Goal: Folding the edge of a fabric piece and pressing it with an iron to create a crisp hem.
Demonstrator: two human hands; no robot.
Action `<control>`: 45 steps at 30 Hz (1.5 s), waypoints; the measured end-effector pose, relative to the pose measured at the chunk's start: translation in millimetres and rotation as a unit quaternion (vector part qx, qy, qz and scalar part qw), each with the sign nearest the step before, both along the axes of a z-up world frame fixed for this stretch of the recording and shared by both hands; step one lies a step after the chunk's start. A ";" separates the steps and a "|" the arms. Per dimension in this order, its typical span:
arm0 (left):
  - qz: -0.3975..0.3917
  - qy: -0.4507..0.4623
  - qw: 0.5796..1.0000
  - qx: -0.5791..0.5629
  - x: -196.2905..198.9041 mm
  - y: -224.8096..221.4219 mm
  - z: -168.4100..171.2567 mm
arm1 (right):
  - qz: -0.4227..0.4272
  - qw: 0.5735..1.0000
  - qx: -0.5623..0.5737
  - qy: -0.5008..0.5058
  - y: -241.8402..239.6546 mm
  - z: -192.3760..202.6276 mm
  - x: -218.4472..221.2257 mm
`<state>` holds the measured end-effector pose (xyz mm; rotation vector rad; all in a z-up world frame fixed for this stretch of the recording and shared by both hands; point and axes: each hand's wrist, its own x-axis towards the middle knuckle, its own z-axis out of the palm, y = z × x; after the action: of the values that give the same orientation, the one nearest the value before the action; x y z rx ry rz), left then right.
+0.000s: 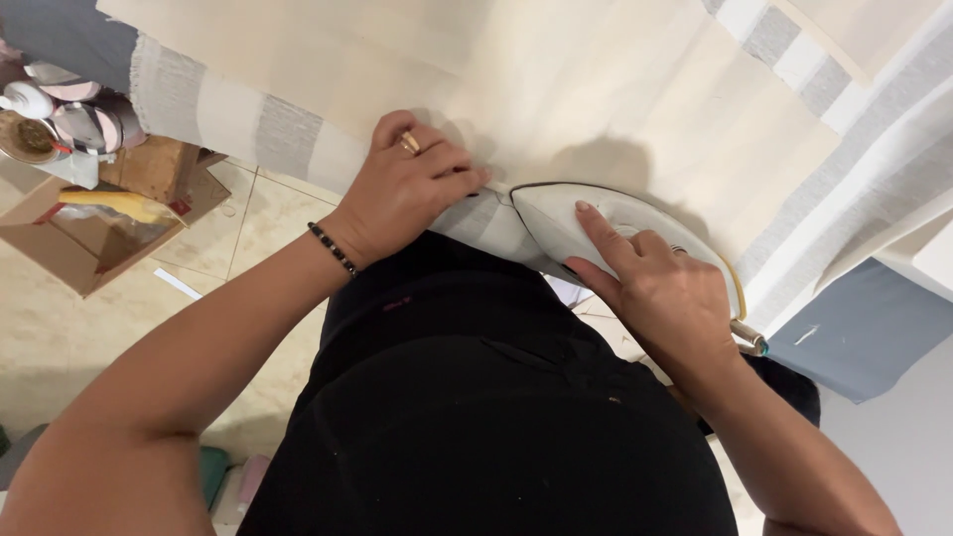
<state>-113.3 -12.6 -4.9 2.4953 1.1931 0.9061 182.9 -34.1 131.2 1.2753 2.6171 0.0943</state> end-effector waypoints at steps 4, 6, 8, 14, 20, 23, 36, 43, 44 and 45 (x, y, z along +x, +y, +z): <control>-0.028 0.012 0.996 -0.079 3.3 9.0 -1.7 | 0.008 1.000 0.015 -0.008 -1.1 -2.2 1.6; -0.014 0.048 0.993 -0.111 4.1 14.6 4.8 | 0.005 1.000 0.019 -0.007 -1.7 -4.2 2.9; -0.007 0.083 0.984 -0.160 10.8 18.3 7.7 | 0.003 1.000 0.015 -0.006 -2.3 -3.4 2.8; 0.042 0.191 0.958 -0.210 32.6 26.6 4.4 | 0.011 1.000 0.009 0.001 2.1 0.3 -9.1; 0.028 0.202 0.948 -0.245 27.0 31.8 11.5 | 0.006 1.000 0.014 0.000 5.9 -1.4 -24.1; 0.027 0.140 0.967 -0.209 12.7 26.4 18.1 | 0.003 1.000 0.009 0.001 4.3 1.6 -23.7; -0.004 -0.004 0.998 -0.057 -24.4 8.5 0.1 | -0.036 0.999 -0.004 -0.001 2.6 -2.3 -33.4; -0.099 0.017 0.995 0.029 -35.9 31.6 -0.9 | -0.052 0.999 -0.011 0.001 0.3 -4.9 -32.2; -0.101 0.020 0.995 0.012 -36.0 33.5 -1.5 | -0.049 0.999 -0.006 0.002 0.5 -5.8 -31.7; -0.103 0.023 0.994 -0.007 -36.0 33.4 -2.0 | -0.046 0.999 -0.004 0.002 -0.7 -6.0 -31.1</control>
<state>-149.2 20.9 -7.0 2.5824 0.9280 0.7882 151.9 -34.9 125.2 1.3912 2.5554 0.0657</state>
